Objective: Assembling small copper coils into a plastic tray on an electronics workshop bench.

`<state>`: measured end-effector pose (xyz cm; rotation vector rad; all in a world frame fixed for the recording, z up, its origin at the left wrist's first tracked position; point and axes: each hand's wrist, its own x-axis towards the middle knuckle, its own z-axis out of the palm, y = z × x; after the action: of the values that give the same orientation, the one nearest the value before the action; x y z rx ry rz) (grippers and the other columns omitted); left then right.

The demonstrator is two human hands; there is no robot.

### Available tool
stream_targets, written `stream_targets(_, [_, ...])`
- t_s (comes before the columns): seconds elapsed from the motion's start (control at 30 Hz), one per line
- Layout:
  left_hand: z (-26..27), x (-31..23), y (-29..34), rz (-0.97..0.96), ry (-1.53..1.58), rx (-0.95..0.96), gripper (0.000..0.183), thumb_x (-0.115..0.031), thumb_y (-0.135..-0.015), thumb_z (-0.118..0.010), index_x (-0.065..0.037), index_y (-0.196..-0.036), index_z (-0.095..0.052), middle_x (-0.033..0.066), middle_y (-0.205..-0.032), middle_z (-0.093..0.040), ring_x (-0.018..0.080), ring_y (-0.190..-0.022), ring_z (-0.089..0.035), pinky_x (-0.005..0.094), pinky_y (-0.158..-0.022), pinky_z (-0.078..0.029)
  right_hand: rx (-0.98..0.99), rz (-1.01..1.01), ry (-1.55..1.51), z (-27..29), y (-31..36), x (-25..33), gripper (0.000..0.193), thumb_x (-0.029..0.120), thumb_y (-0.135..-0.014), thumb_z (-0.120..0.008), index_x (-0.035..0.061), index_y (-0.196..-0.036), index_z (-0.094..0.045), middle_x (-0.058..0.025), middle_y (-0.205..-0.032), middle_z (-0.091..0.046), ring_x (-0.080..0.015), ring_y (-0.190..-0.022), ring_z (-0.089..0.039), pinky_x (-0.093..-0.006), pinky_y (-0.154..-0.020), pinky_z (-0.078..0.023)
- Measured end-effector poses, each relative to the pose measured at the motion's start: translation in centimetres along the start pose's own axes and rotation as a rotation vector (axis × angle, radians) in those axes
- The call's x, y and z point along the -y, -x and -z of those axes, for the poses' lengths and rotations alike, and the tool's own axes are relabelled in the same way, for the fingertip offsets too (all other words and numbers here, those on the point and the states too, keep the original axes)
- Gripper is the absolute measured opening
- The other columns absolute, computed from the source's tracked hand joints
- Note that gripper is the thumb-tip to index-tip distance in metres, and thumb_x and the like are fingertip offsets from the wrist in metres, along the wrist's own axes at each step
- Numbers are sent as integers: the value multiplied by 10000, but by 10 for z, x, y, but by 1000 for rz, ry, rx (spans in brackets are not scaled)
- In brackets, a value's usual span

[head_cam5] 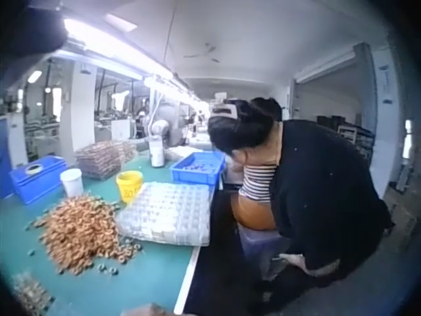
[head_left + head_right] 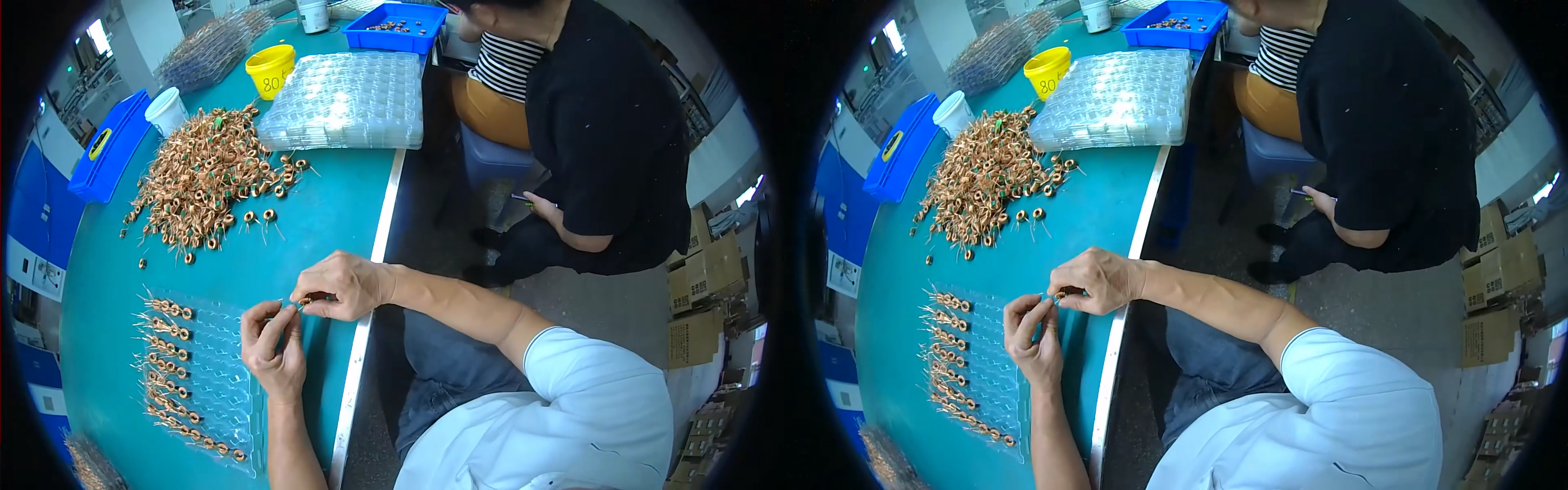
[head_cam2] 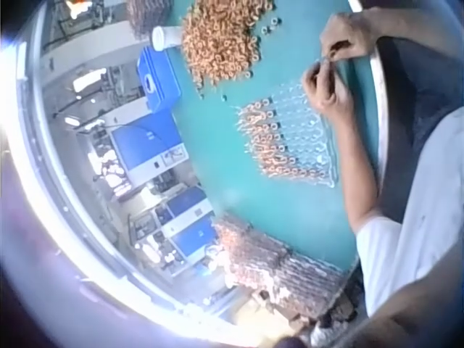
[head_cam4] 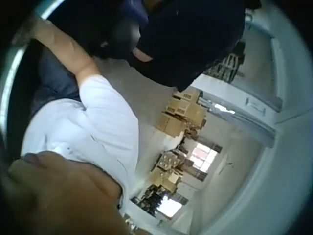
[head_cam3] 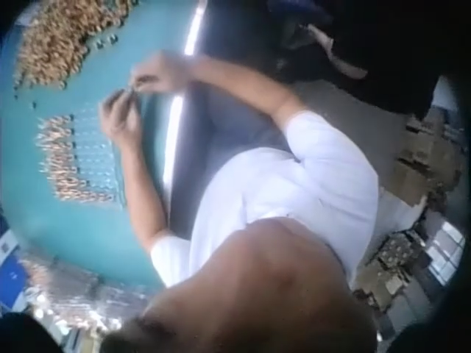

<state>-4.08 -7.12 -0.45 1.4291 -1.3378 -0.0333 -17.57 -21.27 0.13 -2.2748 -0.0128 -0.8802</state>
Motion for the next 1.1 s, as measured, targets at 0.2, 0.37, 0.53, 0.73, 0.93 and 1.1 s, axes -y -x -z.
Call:
stream_targets(0.2, [0, 0, 3, -41, -59, 33, 216, 67, -749, -744, -39, -936, -716, 111, -947, -603, 208, -809, -604, 285, -647, -503, 15, 3, 21, -1, 3, -2, 115, 95, -780, -677, 46, -867, -619, -98, -754, -642, -266, -650, -639, -352, -567, -497])
stream_targets(0.37, [-3, 1, 3, -25, -39, 39, 148, 32, -764, -750, -34, -890, -709, 65, -799, -606, 168, -707, -563, 274, -580, -438, 30, 7, 3, 1, 6, -3, 112, 93, -781, -665, 48, -860, -600, -92, -734, -628, -270, -660, -636, -365, -575, -493])
stream_targets(0.53, [-2, 4, 3, 241, 173, 103, 57, -42, -853, -710, -4, -888, -686, 31, -759, -570, 95, -684, -499, 242, -558, -369, 50, 59, 30, 1, 4, -4, 108, 101, -791, -655, 47, -846, -580, -89, -709, -604, -275, -653, -626, -376, -571, -486])
stream_targets(0.73, [0, 4, 6, 335, 333, 37, 89, -19, -871, -686, -5, -955, -659, -4, -785, -531, 64, -690, -471, 204, -582, -374, -60, -28, 12, -12, 1, -3, 100, 130, -813, -640, 56, -848, -583, -95, -700, -595, -277, -643, -624, -373, -570, -485])
stream_targets(0.93, [-14, 7, 3, 459, 498, -156, 359, -25, -879, -680, -26, -1196, -511, 12, -819, -556, 78, -702, -523, 209, -617, -442, -241, -226, 19, -2, -2, 4, 141, 99, -855, -665, 40, -976, -624, -48, -703, -603, -122, -614, -600, -280, -550, -463])
stream_targets(1.1, [-3, -3, -2, 510, 478, 105, 306, -138, -942, -629, 1, -1210, -584, 64, -1058, -648, 113, -882, -608, 243, -759, -490, -362, -386, -240, -18, 2, 13, 208, 124, -900, -662, 18, -1060, -581, -60, -839, -655, -93, -737, -628, -259, -651, -511])
